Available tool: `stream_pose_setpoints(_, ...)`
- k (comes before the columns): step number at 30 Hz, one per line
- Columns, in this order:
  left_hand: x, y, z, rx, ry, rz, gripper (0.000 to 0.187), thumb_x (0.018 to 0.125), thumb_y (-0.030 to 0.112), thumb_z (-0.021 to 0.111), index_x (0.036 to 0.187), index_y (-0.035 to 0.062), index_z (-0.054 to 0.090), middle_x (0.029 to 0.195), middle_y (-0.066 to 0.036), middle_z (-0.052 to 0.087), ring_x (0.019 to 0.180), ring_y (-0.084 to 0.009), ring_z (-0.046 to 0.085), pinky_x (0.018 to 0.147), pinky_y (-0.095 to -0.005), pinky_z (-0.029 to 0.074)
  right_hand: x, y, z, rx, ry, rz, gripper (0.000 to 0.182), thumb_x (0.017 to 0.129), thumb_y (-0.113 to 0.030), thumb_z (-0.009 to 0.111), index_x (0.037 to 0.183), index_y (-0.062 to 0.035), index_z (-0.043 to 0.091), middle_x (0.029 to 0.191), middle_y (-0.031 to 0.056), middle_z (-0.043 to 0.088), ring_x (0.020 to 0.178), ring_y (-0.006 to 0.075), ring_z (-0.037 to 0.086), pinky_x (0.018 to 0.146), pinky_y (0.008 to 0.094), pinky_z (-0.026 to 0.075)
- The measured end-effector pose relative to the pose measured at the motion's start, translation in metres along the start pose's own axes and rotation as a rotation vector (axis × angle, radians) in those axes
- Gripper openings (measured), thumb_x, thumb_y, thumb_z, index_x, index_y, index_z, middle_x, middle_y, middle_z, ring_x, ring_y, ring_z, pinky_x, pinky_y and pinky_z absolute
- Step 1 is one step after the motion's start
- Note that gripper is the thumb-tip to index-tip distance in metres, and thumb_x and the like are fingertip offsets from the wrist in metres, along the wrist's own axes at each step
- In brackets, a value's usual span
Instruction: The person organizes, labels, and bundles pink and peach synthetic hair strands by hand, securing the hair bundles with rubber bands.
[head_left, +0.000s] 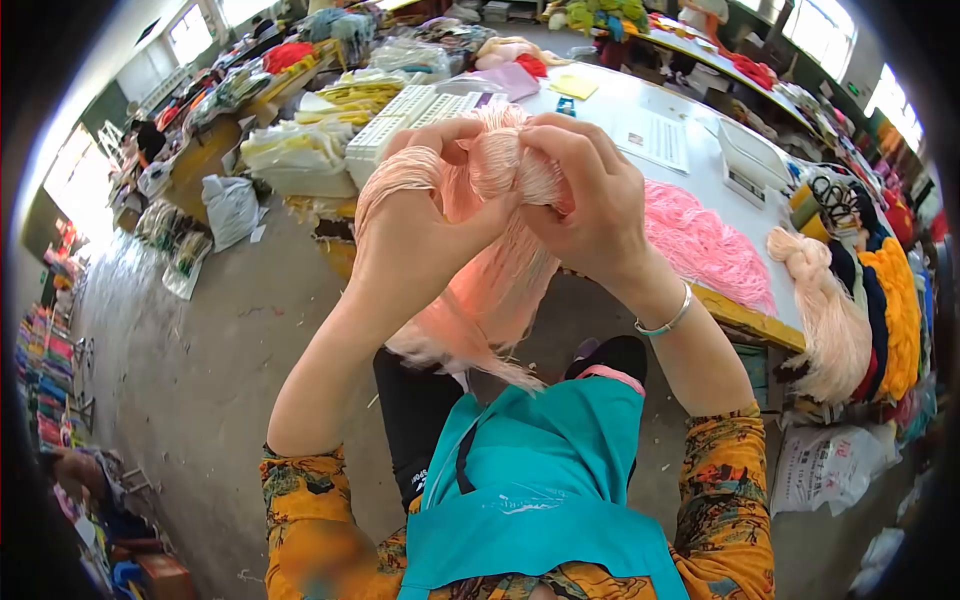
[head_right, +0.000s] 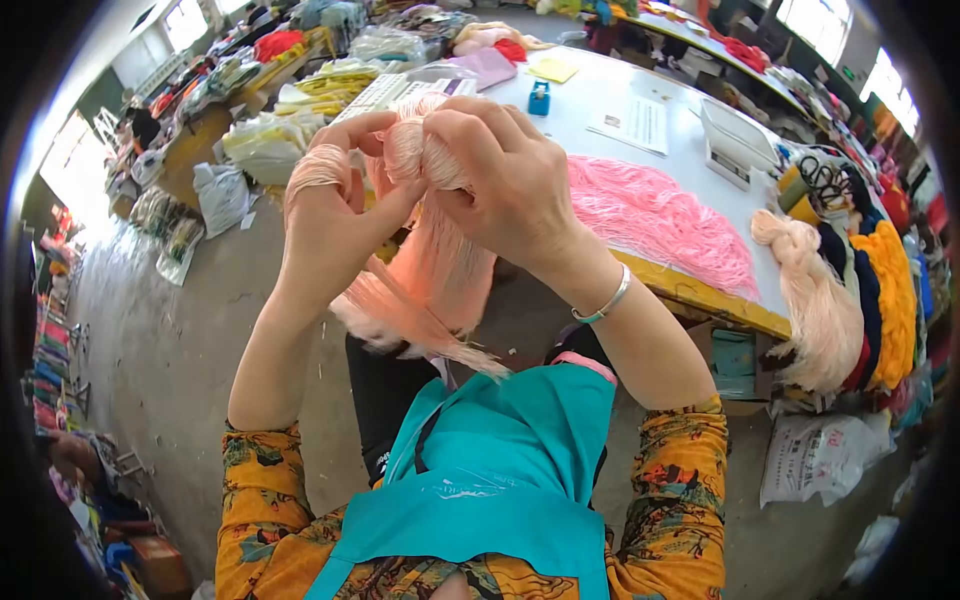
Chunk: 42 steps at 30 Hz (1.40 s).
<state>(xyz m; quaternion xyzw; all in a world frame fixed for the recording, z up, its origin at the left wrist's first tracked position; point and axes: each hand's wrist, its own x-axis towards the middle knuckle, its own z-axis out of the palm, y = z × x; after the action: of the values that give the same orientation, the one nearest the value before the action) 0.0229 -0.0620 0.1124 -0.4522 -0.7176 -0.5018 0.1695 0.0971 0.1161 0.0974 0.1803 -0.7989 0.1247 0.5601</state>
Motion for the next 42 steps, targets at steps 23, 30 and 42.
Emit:
stream_pose_setpoints(23, -0.005, -0.066, 0.029, -0.47, -0.211, -0.403, 0.018, 0.077, 0.004, 0.055, 0.09, -0.0053, 0.064, 0.079, -0.004, 0.065, 0.063, -0.003, 0.053, 0.053, -0.0194, 0.043, -0.035, 0.013, 0.004, 0.437, -0.384, 0.41, 0.032, 0.07, -0.006, 0.069, 0.101, -0.0011, 0.059, 0.099, 0.0106, 0.062, 0.093, 0.0232, 0.063, 0.081, 0.0344, 0.049)
stream_pose_setpoints(30, -0.011, -0.066, 0.017, -0.993, -0.092, -0.754, 0.024, 0.079, 0.005, 0.052, 0.099, -0.0053, 0.062, 0.076, -0.003, 0.063, 0.048, -0.0009, 0.042, 0.04, -0.0145, 0.031, -0.054, 0.011, 0.027, 0.885, -0.167, 0.664, 0.031, 0.074, -0.006, 0.072, 0.102, -0.0013, 0.059, 0.101, 0.0097, 0.064, 0.1, 0.0172, 0.062, 0.089, 0.0307, 0.048)
stream_pose_setpoints(42, -0.027, -0.083, -0.002, -1.141, -0.294, -0.764, 0.044, 0.085, 0.008, 0.051, 0.127, -0.0037, 0.052, 0.095, -0.003, 0.063, 0.047, 0.001, 0.032, 0.04, -0.0148, 0.022, -0.04, 0.009, 0.051, -0.005, -0.299, 0.077, 0.035, 0.064, -0.016, 0.076, 0.095, -0.0099, 0.06, 0.084, 0.0057, 0.062, 0.078, 0.0269, 0.062, 0.062, 0.0389, 0.051)
